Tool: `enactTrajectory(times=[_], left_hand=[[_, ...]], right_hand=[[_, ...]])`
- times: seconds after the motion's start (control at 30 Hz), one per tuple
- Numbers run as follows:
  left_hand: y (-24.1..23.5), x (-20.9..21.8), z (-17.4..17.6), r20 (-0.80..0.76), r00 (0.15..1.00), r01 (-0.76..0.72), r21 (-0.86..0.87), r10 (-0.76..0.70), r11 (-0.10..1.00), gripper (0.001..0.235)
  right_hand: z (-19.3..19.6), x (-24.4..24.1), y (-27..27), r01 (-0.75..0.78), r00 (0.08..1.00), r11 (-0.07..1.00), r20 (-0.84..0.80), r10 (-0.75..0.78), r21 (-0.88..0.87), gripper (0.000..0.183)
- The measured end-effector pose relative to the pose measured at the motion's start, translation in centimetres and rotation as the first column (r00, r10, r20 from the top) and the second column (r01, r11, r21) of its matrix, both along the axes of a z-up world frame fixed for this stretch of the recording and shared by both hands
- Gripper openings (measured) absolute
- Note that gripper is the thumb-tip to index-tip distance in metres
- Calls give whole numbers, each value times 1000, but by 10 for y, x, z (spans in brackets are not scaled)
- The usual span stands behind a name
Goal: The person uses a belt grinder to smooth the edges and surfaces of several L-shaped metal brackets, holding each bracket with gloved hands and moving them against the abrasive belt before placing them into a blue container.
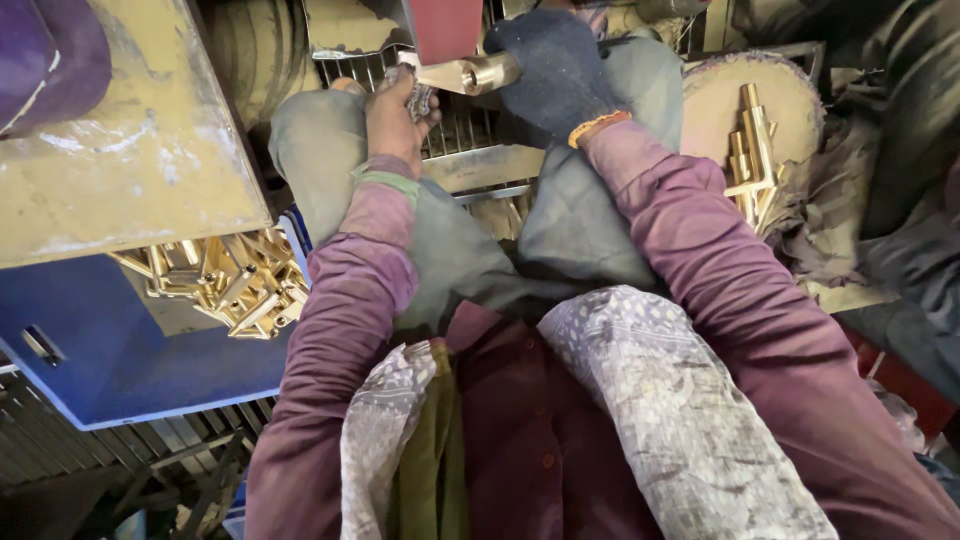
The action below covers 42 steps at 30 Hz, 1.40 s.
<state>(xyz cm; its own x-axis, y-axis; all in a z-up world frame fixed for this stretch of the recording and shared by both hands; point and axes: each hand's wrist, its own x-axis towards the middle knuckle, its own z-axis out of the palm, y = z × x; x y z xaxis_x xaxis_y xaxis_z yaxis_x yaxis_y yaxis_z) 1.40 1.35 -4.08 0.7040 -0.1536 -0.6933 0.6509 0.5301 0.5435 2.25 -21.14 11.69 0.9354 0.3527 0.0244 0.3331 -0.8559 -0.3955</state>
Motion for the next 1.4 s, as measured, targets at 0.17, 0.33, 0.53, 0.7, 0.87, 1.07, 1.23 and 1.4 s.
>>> enactTrajectory(times=[0.17, 0.33, 0.53, 0.7, 0.87, 1.07, 1.23, 1.4], left_hand=[[8, 6, -2, -90, 996, 18, 85, -11, 996, 24], [12, 11, 0, -173, 984, 71, 156, -44, 985, 24], [1, 11, -5, -83, 995, 67, 109, -58, 992, 19], [-14, 10, -3, -25, 1000, 18, 73, -16, 997, 16], [-20, 8, 8, 38, 998, 39, 39, -40, 998, 15], [-26, 5, 27, 89, 993, 77, -18, -76, 997, 17], [-6, -22, 106, 318, 924, 242, -60, -211, 969, 25], [4, -70, 175, 508, 810, 365, -45, -294, 930, 32]], right_hand=[[-14, 2, 7, 14, 998, 997, -55, -10, 74, 27], [-43, -5, 7, 41, 996, 999, -78, -38, 31, 23], [-39, -3, -1, 58, 998, 998, 29, -58, 21, 23], [-19, -10, -8, 57, 993, 998, 102, -55, -19, 27], [-5, -17, -13, 39, 993, 999, 113, -37, -20, 29], [23, -34, -19, -3, 976, 998, 215, 14, -55, 29], [85, -91, -25, -60, 957, 964, 259, 129, -258, 18], [154, -167, -9, -224, 970, 971, 72, 231, -84, 25]])
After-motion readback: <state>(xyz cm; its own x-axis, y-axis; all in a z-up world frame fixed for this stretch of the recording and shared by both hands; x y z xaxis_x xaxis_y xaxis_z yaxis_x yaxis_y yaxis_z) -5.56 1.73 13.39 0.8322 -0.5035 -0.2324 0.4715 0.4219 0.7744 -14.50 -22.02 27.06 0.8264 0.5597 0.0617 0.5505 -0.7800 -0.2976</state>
